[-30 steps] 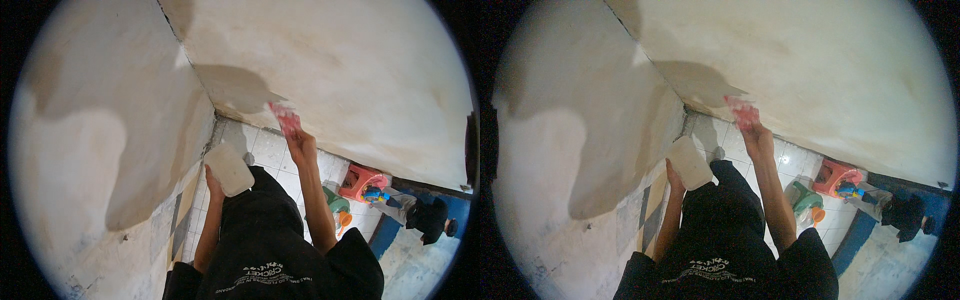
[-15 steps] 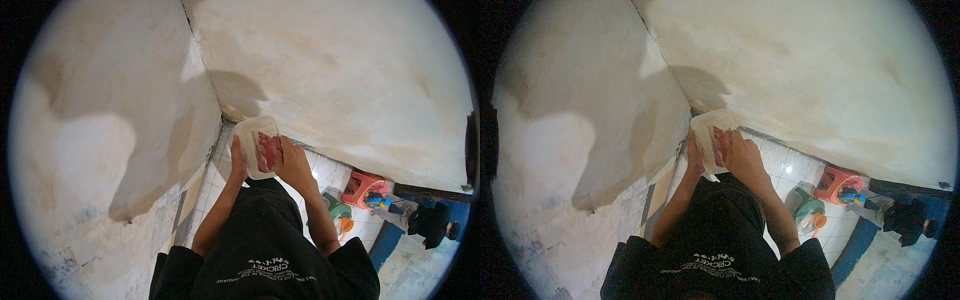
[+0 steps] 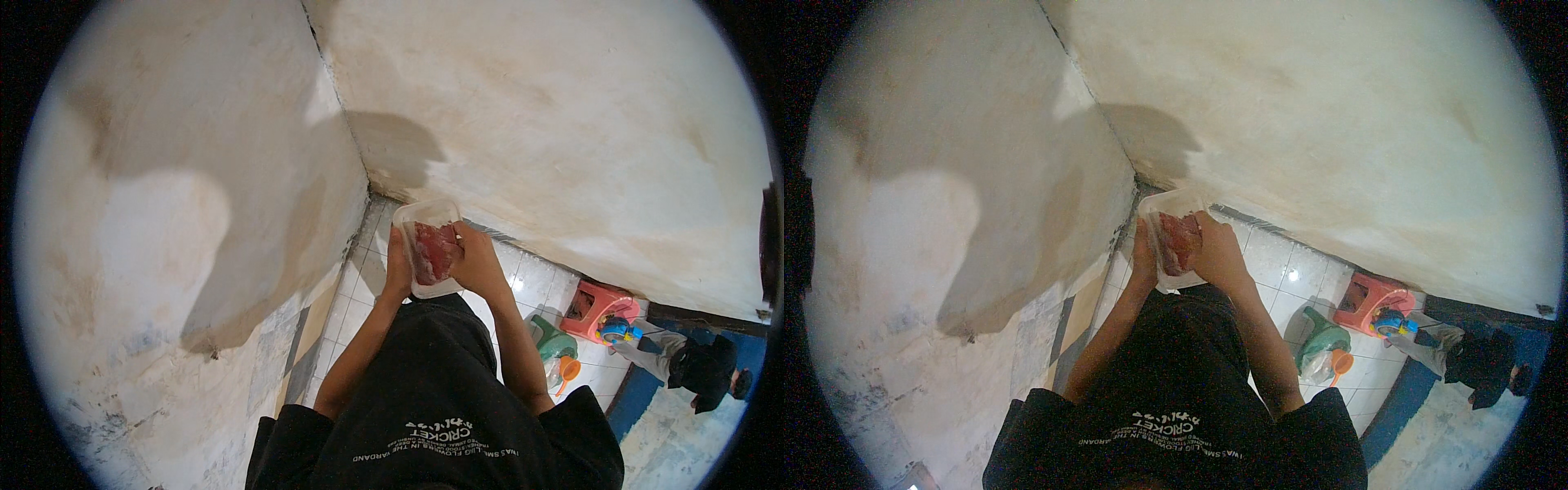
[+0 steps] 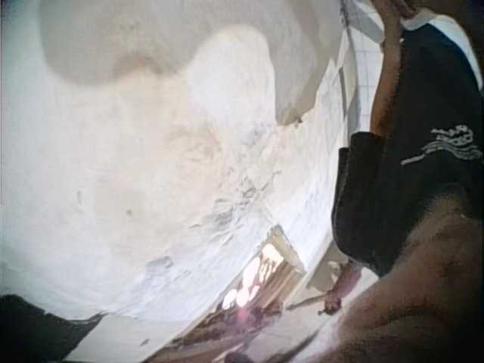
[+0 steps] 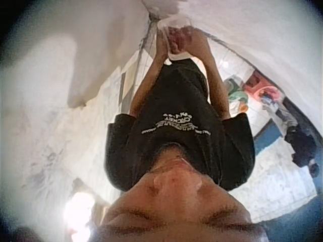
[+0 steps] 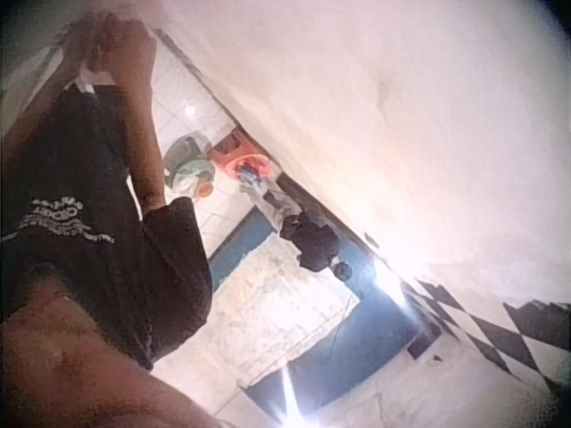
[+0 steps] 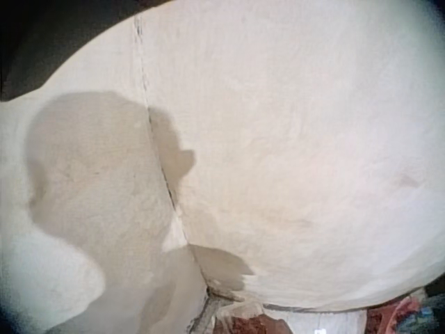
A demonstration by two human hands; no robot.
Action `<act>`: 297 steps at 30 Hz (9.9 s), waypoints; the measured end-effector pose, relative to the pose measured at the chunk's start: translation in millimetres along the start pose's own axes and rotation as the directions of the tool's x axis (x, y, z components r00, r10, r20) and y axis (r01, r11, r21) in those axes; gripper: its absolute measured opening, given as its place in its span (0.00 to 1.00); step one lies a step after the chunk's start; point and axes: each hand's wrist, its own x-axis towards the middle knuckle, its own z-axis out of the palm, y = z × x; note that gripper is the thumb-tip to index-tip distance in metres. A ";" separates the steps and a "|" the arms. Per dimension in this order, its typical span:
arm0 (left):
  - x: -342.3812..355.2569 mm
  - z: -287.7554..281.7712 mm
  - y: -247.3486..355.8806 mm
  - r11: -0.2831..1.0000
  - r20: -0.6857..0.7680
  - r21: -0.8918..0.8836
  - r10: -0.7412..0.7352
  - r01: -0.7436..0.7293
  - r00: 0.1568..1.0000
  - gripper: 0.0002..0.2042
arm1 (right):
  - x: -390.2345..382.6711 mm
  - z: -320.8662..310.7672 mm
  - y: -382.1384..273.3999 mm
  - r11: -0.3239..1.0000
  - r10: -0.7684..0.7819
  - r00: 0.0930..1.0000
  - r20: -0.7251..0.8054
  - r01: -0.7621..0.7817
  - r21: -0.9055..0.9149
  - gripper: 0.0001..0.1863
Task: The person applies plaster to the corner and lower sections of a wall using a scraper while holding a plastic container. They move between different areas of the wall, applying filler material with repetitive strokes.
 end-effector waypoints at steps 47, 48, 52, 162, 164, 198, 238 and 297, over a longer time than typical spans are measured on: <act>-58.6 -128.4 -15.2 0.903 -0.387 -0.381 0.040 -0.200 0.921 0.29 | 127.3 57.9 173.5 -0.299 0.673 0.646 0.361 -0.209 0.931 0.19; -48.6 -116.1 -22.5 0.911 -0.341 -0.375 0.038 -0.173 0.939 0.29 | 140.5 56.2 223.9 0.105 0.618 0.780 0.099 -0.207 0.973 0.18; -47.9 -115.6 -21.0 0.986 -0.361 -0.092 0.098 -0.140 0.927 0.30 | 161.7 22.7 241.3 0.228 0.385 0.917 -0.109 0.020 0.974 0.17; -137.0 -14.6 -123.2 0.923 0.077 -0.227 -0.301 0.310 0.951 0.31 | -232.9 -18.9 70.0 0.926 0.343 0.851 -0.398 -0.236 0.294 0.12; -153.8 3.1 -129.2 0.935 0.052 -0.158 -0.314 0.318 0.948 0.33 | -237.1 -6.8 83.5 0.953 0.303 0.839 -0.451 -0.258 0.161 0.12; -136.4 200.0 -263.1 0.856 0.369 -0.248 -0.350 0.454 0.861 0.34 | -256.7 -173.3 203.9 0.943 0.011 0.899 -0.438 -0.156 -0.295 0.08; -269.3 190.2 -323.5 0.887 0.445 -0.105 -0.361 0.449 0.819 0.31 | -413.0 -151.9 172.1 0.949 0.047 0.803 -0.594 -0.222 -0.225 0.10; -398.3 314.7 -793.4 0.671 0.164 0.116 -0.740 0.732 0.653 0.32 | -715.4 -331.2 537.7 0.855 0.371 0.594 -0.713 -0.518 0.014 0.03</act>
